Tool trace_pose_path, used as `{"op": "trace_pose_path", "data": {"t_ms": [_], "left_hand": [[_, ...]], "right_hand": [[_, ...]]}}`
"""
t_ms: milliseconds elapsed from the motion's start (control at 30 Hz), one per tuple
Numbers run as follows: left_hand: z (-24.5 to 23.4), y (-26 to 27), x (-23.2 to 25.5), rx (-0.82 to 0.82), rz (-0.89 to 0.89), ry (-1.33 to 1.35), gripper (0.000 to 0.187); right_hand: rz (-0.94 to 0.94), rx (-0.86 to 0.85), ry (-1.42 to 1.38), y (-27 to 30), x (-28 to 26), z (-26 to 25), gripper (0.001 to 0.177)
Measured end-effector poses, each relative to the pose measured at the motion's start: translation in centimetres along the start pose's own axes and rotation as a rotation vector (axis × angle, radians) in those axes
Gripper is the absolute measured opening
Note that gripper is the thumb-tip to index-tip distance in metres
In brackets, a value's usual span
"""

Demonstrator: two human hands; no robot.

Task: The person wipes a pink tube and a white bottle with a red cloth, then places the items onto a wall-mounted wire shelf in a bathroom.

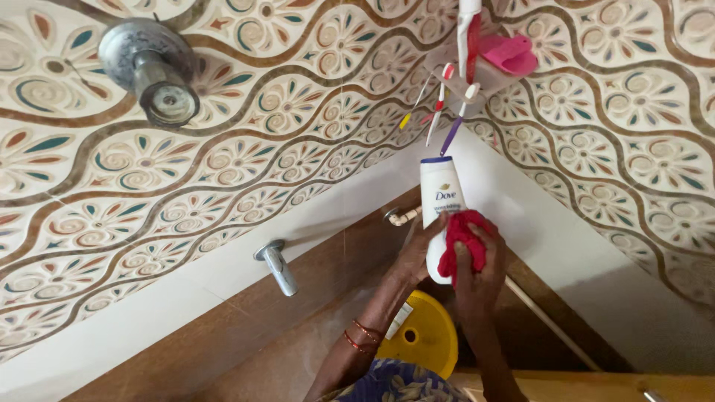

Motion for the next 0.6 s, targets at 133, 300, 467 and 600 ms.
{"op": "trace_pose_path", "data": {"t_ms": [133,300,467,600], "left_hand": [[0.5,-0.4,-0.9,0.183,-0.124,0.382,0.067],[0.8,-0.3,-1.4,0.116,-0.204,0.345,0.041],[1.1,0.7,-1.7,0.142,-0.237,0.306,0.038],[2.5,1.4,-1.2,0.108,-0.259,0.297,0.043]], "right_hand": [[-0.521,0.075,0.421,4.7,-1.9,1.1,0.032],[-0.788,0.062,0.598,7.5,1.1,1.4,0.029],[-0.541,0.141,-0.074,5.6,2.5,-2.7,0.027],[-0.416,0.087,0.174,6.0,-2.2,-1.4,0.030]]}}
Point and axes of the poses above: each hand's wrist, its own y-axis away from the middle knuckle, its own z-axis out of the palm, x = y × z, the point moved 9 cm from there along -y, towards the middle knuckle, and after that the axes turned 8 degrees about -x, right-handed, at the moved point
